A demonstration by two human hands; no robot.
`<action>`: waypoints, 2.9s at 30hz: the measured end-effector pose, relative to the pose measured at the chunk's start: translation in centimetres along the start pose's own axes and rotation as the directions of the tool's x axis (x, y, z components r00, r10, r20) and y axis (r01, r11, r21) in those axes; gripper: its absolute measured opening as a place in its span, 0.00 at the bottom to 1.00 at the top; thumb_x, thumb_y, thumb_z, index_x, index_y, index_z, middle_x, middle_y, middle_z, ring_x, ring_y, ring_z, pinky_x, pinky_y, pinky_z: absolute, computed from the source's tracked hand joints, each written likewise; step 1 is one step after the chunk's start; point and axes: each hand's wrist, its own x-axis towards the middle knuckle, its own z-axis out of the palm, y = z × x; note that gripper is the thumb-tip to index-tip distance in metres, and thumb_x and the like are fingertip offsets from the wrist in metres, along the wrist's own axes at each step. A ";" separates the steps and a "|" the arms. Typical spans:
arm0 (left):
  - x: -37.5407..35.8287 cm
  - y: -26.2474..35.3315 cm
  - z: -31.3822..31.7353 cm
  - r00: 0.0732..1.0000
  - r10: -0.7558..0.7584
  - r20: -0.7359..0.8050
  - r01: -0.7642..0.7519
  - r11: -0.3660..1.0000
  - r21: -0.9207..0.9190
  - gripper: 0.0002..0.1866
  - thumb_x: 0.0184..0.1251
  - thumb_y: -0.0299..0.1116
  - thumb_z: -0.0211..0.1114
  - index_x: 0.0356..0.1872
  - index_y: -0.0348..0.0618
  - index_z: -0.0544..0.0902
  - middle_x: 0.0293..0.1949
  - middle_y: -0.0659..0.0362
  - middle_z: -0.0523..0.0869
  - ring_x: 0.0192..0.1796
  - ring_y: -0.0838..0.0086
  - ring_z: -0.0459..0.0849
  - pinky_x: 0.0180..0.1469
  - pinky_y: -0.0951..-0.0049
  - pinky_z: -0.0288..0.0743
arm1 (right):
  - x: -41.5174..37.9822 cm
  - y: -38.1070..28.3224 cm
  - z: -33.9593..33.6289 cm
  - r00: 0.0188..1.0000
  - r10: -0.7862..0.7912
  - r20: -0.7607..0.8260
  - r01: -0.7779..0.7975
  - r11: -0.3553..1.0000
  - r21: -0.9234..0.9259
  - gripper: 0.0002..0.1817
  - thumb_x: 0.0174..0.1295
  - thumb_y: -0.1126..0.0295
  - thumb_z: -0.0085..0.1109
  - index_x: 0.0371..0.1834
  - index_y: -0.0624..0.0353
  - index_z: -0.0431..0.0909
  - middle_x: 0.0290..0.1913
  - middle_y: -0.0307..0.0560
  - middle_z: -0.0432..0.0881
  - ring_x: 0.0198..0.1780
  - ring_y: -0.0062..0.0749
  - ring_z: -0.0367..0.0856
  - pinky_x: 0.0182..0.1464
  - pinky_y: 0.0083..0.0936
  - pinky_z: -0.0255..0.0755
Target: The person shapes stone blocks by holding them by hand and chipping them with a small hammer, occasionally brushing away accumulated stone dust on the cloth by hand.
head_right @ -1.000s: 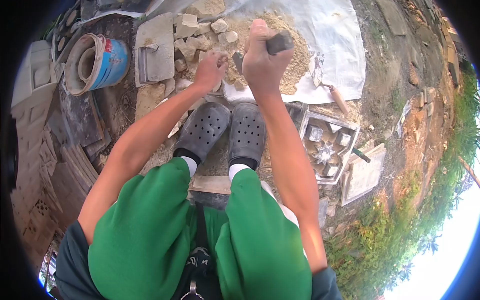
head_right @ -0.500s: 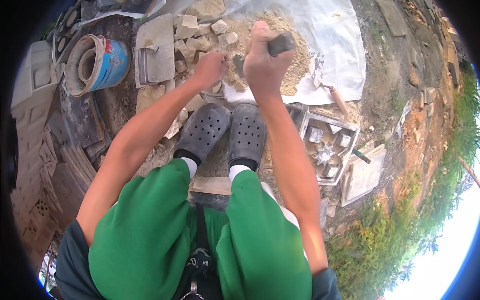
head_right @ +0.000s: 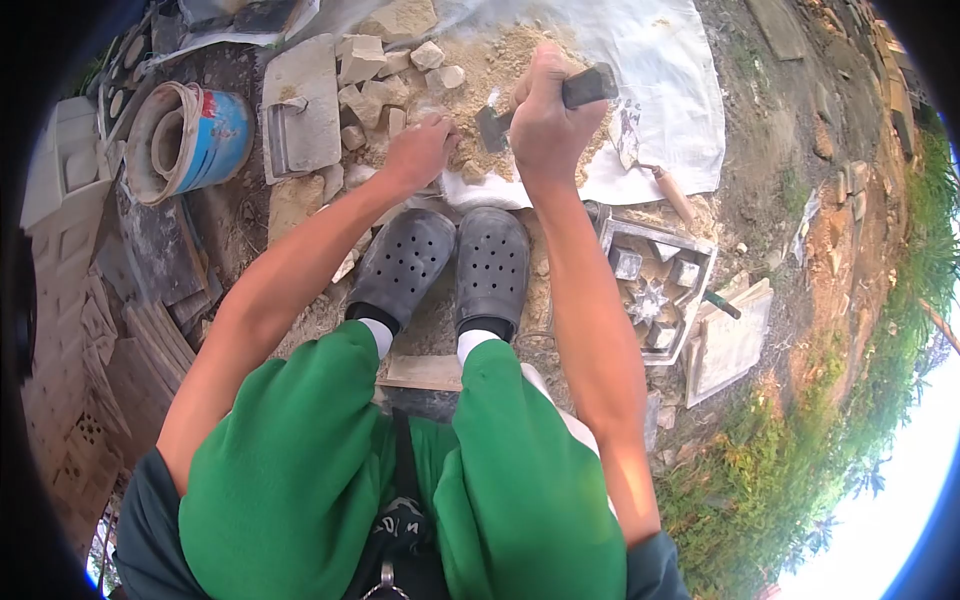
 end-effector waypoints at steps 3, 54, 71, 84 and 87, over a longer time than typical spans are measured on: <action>-0.2 0.8 -0.8 0.995 -0.092 -0.024 0.090 0.993 -0.072 0.09 0.71 0.38 0.56 0.43 0.48 0.81 0.45 0.55 0.80 0.42 0.53 0.84 0.44 0.54 0.78 | 0.4 -2.0 0.2 0.996 -0.084 0.013 0.084 0.996 -0.011 0.25 0.71 0.70 0.47 0.11 0.57 0.61 0.11 0.33 0.63 0.15 0.16 0.59 0.18 0.21 0.50; 0.3 0.1 -1.0 0.977 -0.182 -0.113 0.137 0.938 -0.318 0.11 0.61 0.32 0.65 0.42 0.39 0.84 0.42 0.49 0.86 0.44 0.58 0.86 0.48 0.61 0.77 | -2.7 3.9 0.8 0.993 -0.098 0.068 0.100 0.995 -0.018 0.23 0.72 0.65 0.52 0.16 0.59 0.71 0.13 0.30 0.67 0.17 0.14 0.60 0.20 0.20 0.52; 0.5 0.6 -1.3 0.987 -0.128 0.099 0.135 0.988 -0.073 0.21 0.52 0.28 0.68 0.49 0.37 0.78 0.42 0.43 0.84 0.49 0.48 0.82 0.52 0.53 0.74 | -2.8 0.0 -2.5 0.991 0.015 -0.134 -0.006 0.998 0.065 0.25 0.73 0.71 0.42 0.13 0.52 0.52 0.13 0.33 0.53 0.14 0.20 0.49 0.18 0.23 0.47; 2.3 1.4 -1.5 0.998 -0.050 0.045 0.064 0.906 -0.418 0.16 0.57 0.25 0.67 0.48 0.37 0.81 0.37 0.53 0.86 0.42 0.64 0.86 0.47 0.69 0.78 | -3.3 0.3 -3.8 0.971 0.035 -0.238 -0.023 0.998 0.052 0.25 0.70 0.71 0.46 0.12 0.51 0.53 0.12 0.32 0.53 0.14 0.18 0.47 0.18 0.23 0.45; 1.5 0.8 -1.7 0.998 -0.062 0.022 0.065 0.975 -0.211 0.15 0.58 0.28 0.68 0.48 0.39 0.82 0.38 0.53 0.86 0.42 0.64 0.86 0.48 0.68 0.78 | -3.4 -0.1 -3.7 0.972 0.038 -0.233 -0.038 0.999 0.008 0.24 0.71 0.71 0.46 0.13 0.52 0.54 0.13 0.32 0.54 0.15 0.18 0.48 0.19 0.23 0.45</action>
